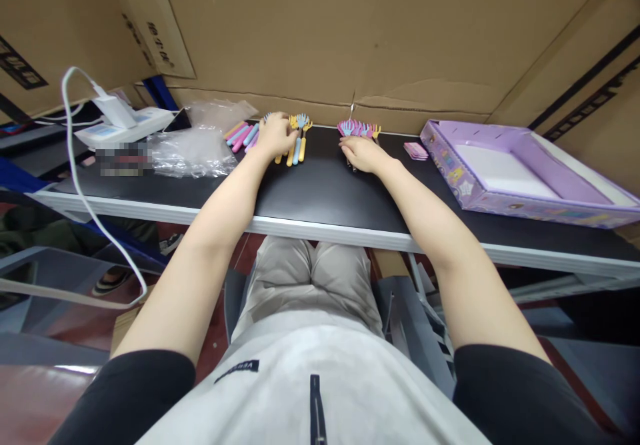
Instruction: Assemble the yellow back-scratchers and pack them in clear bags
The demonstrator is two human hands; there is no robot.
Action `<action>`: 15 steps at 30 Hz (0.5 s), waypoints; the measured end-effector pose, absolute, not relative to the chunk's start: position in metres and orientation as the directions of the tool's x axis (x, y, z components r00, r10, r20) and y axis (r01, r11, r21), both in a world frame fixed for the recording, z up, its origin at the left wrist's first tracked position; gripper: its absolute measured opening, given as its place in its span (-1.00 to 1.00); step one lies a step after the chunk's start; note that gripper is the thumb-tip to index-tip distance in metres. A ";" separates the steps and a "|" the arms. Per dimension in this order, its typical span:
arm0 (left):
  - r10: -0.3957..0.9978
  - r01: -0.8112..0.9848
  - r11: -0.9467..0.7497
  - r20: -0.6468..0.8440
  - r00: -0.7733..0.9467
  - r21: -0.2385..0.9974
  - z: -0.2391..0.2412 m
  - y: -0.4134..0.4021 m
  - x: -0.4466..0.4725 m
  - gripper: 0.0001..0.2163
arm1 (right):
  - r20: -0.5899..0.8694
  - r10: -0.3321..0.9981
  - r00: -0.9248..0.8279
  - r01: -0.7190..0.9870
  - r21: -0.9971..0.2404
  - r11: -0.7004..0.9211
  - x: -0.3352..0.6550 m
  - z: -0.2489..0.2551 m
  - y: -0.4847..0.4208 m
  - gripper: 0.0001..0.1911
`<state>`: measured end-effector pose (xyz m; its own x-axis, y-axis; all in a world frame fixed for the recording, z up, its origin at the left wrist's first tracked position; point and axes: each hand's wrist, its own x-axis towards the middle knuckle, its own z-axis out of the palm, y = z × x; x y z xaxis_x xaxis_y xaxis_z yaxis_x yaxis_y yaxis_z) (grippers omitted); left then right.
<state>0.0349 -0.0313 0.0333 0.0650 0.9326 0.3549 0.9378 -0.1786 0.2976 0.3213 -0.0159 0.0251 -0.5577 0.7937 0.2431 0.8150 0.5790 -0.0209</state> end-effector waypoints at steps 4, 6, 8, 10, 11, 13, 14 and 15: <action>0.951 0.970 -0.159 0.292 0.100 0.186 0.031 -0.034 0.065 -0.49 | 0.266 0.766 -0.586 0.790 -0.022 0.612 0.323 0.023 -0.013 -0.43; 0.961 0.982 -0.114 0.266 0.072 0.147 0.031 -0.033 0.075 -0.47 | 0.260 0.759 -0.597 0.784 -0.014 0.621 0.324 0.023 -0.011 -0.43; 0.970 0.987 -0.087 0.239 0.054 0.132 0.033 -0.031 0.082 -0.47 | 0.253 0.762 -0.596 0.787 -0.009 0.617 0.324 0.022 -0.010 -0.43; 0.978 0.987 -0.068 0.204 0.038 0.143 0.036 -0.028 0.085 -0.50 | 0.251 0.768 -0.588 0.793 -0.006 0.609 0.323 0.022 -0.010 -0.41; 0.983 0.986 -0.054 0.180 0.025 0.160 0.038 -0.027 0.086 -0.51 | 0.250 0.771 -0.586 0.795 -0.005 0.606 0.323 0.022 -0.010 -0.41; 0.991 0.977 -0.009 0.130 -0.019 0.214 0.042 -0.025 0.087 -0.54 | 0.246 0.772 -0.586 0.796 -0.002 0.605 0.322 0.023 -0.010 -0.40; 0.992 0.969 0.018 0.114 -0.048 0.247 0.043 -0.025 0.087 -0.55 | 0.245 0.772 -0.586 0.796 0.000 0.605 0.322 0.023 -0.010 -0.40; 0.991 0.960 0.045 0.107 -0.078 0.278 0.044 -0.026 0.088 -0.55 | 0.244 0.772 -0.587 0.796 0.000 0.605 0.322 0.023 -0.011 -0.40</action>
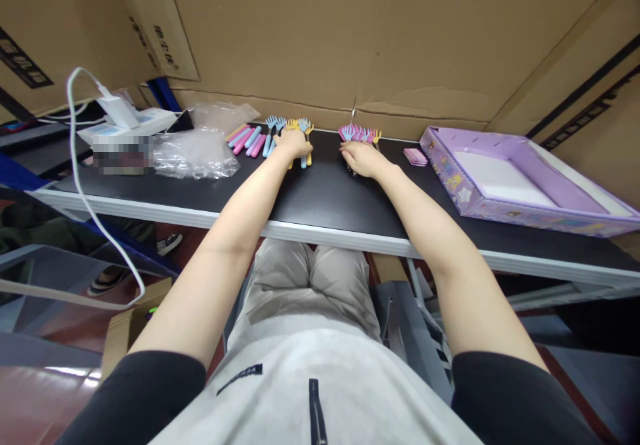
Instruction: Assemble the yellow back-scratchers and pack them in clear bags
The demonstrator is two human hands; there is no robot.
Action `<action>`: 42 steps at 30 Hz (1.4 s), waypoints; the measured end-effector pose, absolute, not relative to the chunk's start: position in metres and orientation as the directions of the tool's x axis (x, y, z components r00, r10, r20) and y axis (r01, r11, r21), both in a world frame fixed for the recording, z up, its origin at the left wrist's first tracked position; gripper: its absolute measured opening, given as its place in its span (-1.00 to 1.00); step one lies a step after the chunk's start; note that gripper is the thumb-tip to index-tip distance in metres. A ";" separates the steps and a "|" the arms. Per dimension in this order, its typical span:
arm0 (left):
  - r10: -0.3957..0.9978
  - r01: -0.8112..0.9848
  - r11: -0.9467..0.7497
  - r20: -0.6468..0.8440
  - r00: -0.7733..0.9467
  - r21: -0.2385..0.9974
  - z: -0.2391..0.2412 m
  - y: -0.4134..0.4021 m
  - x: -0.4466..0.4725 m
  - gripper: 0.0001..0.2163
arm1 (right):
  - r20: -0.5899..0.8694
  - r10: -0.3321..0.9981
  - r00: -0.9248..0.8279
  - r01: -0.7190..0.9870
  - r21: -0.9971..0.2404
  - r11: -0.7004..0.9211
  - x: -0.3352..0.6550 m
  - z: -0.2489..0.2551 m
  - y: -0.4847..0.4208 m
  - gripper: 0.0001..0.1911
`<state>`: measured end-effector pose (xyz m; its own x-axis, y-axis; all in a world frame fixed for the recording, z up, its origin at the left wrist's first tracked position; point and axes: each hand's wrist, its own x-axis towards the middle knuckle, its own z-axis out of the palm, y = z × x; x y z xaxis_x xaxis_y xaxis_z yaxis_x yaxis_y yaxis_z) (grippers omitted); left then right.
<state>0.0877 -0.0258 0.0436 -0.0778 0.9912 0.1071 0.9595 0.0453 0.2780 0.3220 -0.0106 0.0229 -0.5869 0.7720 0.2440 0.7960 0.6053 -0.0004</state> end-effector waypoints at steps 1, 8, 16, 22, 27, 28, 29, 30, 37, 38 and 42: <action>0.988 0.950 0.069 0.108 -0.106 0.305 0.044 -0.027 0.088 -0.54 | 0.244 0.771 -0.588 0.795 -0.002 0.607 0.322 0.023 -0.011 -0.41; 0.949 0.946 -0.017 0.302 -0.087 0.325 0.034 -0.028 0.074 -0.60 | 0.325 0.755 -0.569 0.792 -0.029 0.610 0.325 0.025 -0.015 -0.35; 0.789 0.842 -0.489 0.526 0.316 0.228 0.041 -0.038 0.075 -0.71 | 0.525 0.666 -0.530 0.811 0.085 0.579 0.320 0.047 -0.035 -0.25; 0.743 0.852 -0.518 0.536 0.400 0.082 0.051 -0.056 0.091 -0.69 | 0.434 0.704 -0.562 0.794 0.043 0.607 0.320 0.043 -0.029 -0.38; 0.736 0.836 -0.546 0.509 0.447 0.056 0.049 -0.060 0.095 -0.69 | 0.418 0.701 -0.578 0.777 0.021 0.629 0.317 0.044 -0.032 -0.45; 0.737 0.834 -0.549 0.503 0.452 0.054 0.049 -0.060 0.096 -0.69 | 0.415 0.701 -0.580 0.778 0.026 0.628 0.316 0.045 -0.033 -0.46; 0.740 0.835 -0.547 0.496 0.454 0.052 0.049 -0.061 0.097 -0.70 | 0.411 0.703 -0.581 0.780 0.032 0.625 0.316 0.046 -0.033 -0.48; 0.747 0.840 -0.541 0.487 0.453 0.049 0.049 -0.062 0.098 -0.70 | 0.406 0.706 -0.580 0.783 0.040 0.620 0.316 0.047 -0.033 -0.49; 0.767 0.865 -0.501 0.477 0.430 0.025 0.069 -0.065 0.094 -0.69 | 0.429 0.685 -0.588 0.783 0.092 0.615 0.318 0.071 -0.036 -0.53; 0.760 0.863 -0.505 0.485 0.433 0.020 0.074 -0.065 0.092 -0.69 | 0.434 0.681 -0.589 0.782 0.093 0.617 0.318 0.076 -0.037 -0.52; 0.761 0.861 -0.506 0.499 0.415 0.057 0.089 -0.063 0.084 -0.70 | 0.440 0.678 -0.589 0.782 0.100 0.615 0.310 0.092 -0.042 -0.51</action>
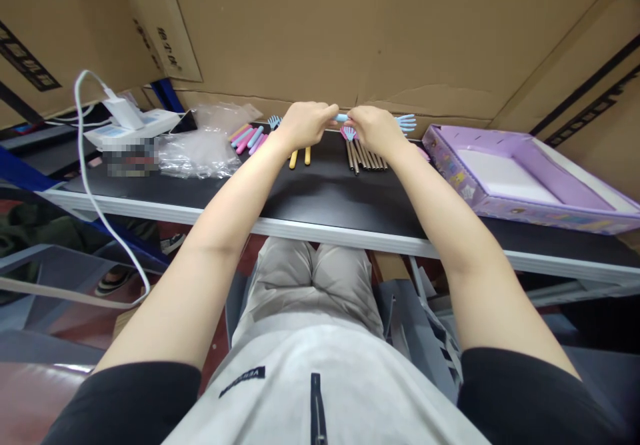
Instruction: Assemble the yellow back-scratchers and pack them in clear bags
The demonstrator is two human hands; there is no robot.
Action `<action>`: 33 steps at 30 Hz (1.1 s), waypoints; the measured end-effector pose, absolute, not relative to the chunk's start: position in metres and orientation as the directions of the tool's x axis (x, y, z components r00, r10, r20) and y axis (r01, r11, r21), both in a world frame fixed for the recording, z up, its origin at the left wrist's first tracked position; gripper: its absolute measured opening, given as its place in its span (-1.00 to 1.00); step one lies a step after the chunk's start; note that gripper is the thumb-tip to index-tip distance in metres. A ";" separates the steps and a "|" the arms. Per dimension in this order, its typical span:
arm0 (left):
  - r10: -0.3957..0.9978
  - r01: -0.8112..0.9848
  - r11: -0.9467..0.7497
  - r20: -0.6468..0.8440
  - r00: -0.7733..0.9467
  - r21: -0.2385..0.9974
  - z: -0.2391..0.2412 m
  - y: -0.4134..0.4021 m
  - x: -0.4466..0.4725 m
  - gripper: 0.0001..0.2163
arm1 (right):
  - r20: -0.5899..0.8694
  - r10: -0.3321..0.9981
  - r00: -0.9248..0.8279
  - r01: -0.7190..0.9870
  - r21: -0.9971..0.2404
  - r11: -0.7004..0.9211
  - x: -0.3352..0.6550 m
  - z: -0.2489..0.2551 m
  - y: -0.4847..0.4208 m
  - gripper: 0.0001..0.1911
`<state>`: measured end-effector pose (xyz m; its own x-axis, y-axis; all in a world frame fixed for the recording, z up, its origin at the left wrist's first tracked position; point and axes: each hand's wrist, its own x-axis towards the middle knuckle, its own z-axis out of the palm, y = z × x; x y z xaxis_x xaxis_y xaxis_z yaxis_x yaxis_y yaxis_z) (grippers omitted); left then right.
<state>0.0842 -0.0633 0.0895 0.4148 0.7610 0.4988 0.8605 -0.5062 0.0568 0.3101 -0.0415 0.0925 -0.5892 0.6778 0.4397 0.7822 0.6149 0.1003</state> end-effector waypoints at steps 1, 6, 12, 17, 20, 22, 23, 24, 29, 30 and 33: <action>0.764 0.859 -0.507 0.499 0.409 0.074 0.092 -0.063 0.083 -0.71 | 0.440 0.679 -0.588 0.784 0.102 0.612 0.307 0.096 -0.043 -0.51; 0.771 0.841 -0.521 0.503 0.392 0.143 0.096 -0.063 0.068 -0.75 | 0.433 0.704 -0.564 0.807 0.110 0.580 0.313 0.105 -0.042 -0.52; 0.888 0.935 -0.241 0.447 0.104 0.261 0.091 -0.076 -0.001 -0.70 | 0.515 0.723 -0.460 0.878 0.142 0.458 0.398 0.095 -0.024 -0.58; 0.912 0.896 -0.144 0.407 -0.044 0.420 0.085 -0.067 -0.020 -0.53 | 0.459 0.765 -0.452 0.881 0.092 0.465 0.419 0.087 -0.033 -0.58; 0.917 0.867 -0.074 0.375 -0.135 0.493 0.081 -0.052 -0.011 -0.57 | 0.384 0.767 -0.514 0.850 0.105 0.517 0.401 0.086 -0.040 -0.59; 0.922 0.847 -0.015 0.334 -0.194 0.532 0.078 -0.043 -0.006 -0.60 | 0.390 0.755 -0.527 0.839 0.098 0.535 0.391 0.086 -0.038 -0.61; 0.925 0.842 0.012 0.314 -0.214 0.539 0.075 -0.039 -0.004 -0.59 | 0.405 0.747 -0.527 0.836 0.090 0.541 0.387 0.087 -0.035 -0.62; 0.926 0.842 0.032 0.301 -0.227 0.538 0.072 -0.034 -0.003 -0.56 | 0.427 0.734 -0.528 0.831 0.080 0.551 0.384 0.089 -0.032 -0.64; 0.891 0.860 0.020 0.382 -0.246 0.509 0.046 -0.018 -0.003 -0.51 | 0.546 0.675 -0.496 0.830 0.070 0.553 0.369 0.103 -0.019 -0.67; 0.878 0.858 0.001 0.410 -0.246 0.514 0.040 -0.017 -0.003 -0.51 | 0.553 0.682 -0.479 0.841 0.067 0.537 0.366 0.104 -0.018 -0.66; 0.875 0.844 0.020 0.400 -0.274 0.535 0.029 -0.020 -0.005 -0.51 | 0.545 0.722 -0.426 0.875 0.044 0.482 0.359 0.095 -0.018 -0.60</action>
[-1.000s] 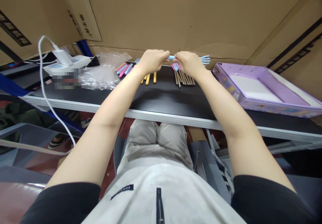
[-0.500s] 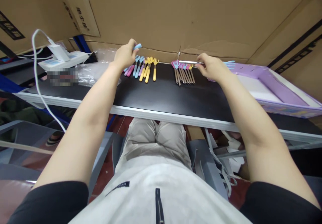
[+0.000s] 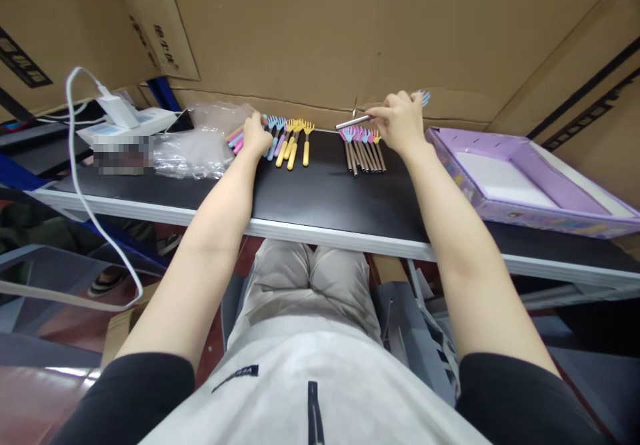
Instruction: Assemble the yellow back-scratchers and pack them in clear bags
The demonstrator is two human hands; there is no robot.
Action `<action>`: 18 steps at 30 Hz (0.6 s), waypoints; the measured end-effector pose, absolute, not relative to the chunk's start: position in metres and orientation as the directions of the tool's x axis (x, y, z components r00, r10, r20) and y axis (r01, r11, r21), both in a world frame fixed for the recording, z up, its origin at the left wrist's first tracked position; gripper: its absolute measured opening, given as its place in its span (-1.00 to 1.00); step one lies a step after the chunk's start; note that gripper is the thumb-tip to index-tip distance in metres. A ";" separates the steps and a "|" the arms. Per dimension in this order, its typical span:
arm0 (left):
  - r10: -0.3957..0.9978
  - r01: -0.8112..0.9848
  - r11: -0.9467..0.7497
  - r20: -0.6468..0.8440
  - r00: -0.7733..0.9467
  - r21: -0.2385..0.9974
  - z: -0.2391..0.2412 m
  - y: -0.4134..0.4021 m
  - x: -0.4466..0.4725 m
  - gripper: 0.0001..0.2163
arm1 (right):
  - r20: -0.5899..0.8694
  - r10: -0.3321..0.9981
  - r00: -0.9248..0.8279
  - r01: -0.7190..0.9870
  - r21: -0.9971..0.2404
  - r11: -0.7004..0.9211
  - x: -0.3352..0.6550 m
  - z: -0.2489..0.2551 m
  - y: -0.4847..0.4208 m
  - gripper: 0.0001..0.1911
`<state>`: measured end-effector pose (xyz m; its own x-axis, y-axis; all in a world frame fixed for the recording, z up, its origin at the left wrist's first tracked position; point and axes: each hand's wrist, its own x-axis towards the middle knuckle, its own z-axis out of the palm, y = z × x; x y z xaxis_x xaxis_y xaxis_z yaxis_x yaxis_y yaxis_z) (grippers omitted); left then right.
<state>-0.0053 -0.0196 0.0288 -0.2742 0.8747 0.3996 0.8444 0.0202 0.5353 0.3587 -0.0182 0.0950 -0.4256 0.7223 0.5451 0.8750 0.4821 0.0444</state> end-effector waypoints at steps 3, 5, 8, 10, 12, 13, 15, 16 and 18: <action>0.895 0.838 0.089 0.327 -0.305 0.539 0.029 -0.028 -0.008 -0.45 | 0.517 0.753 -0.408 0.892 0.048 0.450 0.360 0.075 -0.017 -0.56; 0.901 0.839 0.151 0.277 -0.335 0.523 0.033 -0.033 -0.008 -0.40 | 0.485 0.769 -0.417 0.894 0.063 0.444 0.365 0.062 -0.015 -0.55; 0.910 0.856 0.214 0.222 -0.349 0.470 0.037 -0.037 -0.009 -0.31 | 0.473 0.773 -0.422 0.890 0.052 0.454 0.375 0.048 -0.009 -0.54; 0.921 0.872 0.207 0.213 -0.327 0.443 0.039 -0.038 -0.009 -0.28 | 0.486 0.772 -0.410 0.891 0.034 0.452 0.380 0.043 -0.005 -0.53; 0.925 0.879 0.196 0.215 -0.313 0.435 0.038 -0.037 -0.010 -0.27 | 0.491 0.777 -0.394 0.893 0.005 0.450 0.381 0.040 -0.003 -0.53; 0.925 0.879 0.194 0.216 -0.311 0.435 0.038 -0.037 -0.010 -0.27 | 0.487 0.783 -0.387 0.893 -0.012 0.449 0.380 0.039 -0.003 -0.53; 0.928 0.880 0.194 0.208 -0.307 0.434 0.037 -0.037 -0.009 -0.27 | 0.460 0.800 -0.387 0.895 -0.021 0.445 0.375 0.038 -0.005 -0.52; 0.930 0.881 0.198 0.201 -0.307 0.431 0.036 -0.037 -0.008 -0.26 | 0.446 0.804 -0.392 0.897 -0.007 0.442 0.370 0.038 -0.007 -0.50; 0.930 0.880 0.210 0.190 -0.314 0.427 0.035 -0.038 -0.006 -0.26 | 0.429 0.804 -0.413 0.899 0.050 0.435 0.361 0.038 -0.009 -0.46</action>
<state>-0.0061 -0.0385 0.0351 -0.3142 0.9301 0.1902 0.8797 0.2100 0.4265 0.3610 -0.0088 0.0377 -0.4129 0.8036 0.4287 0.8990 0.4351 0.0504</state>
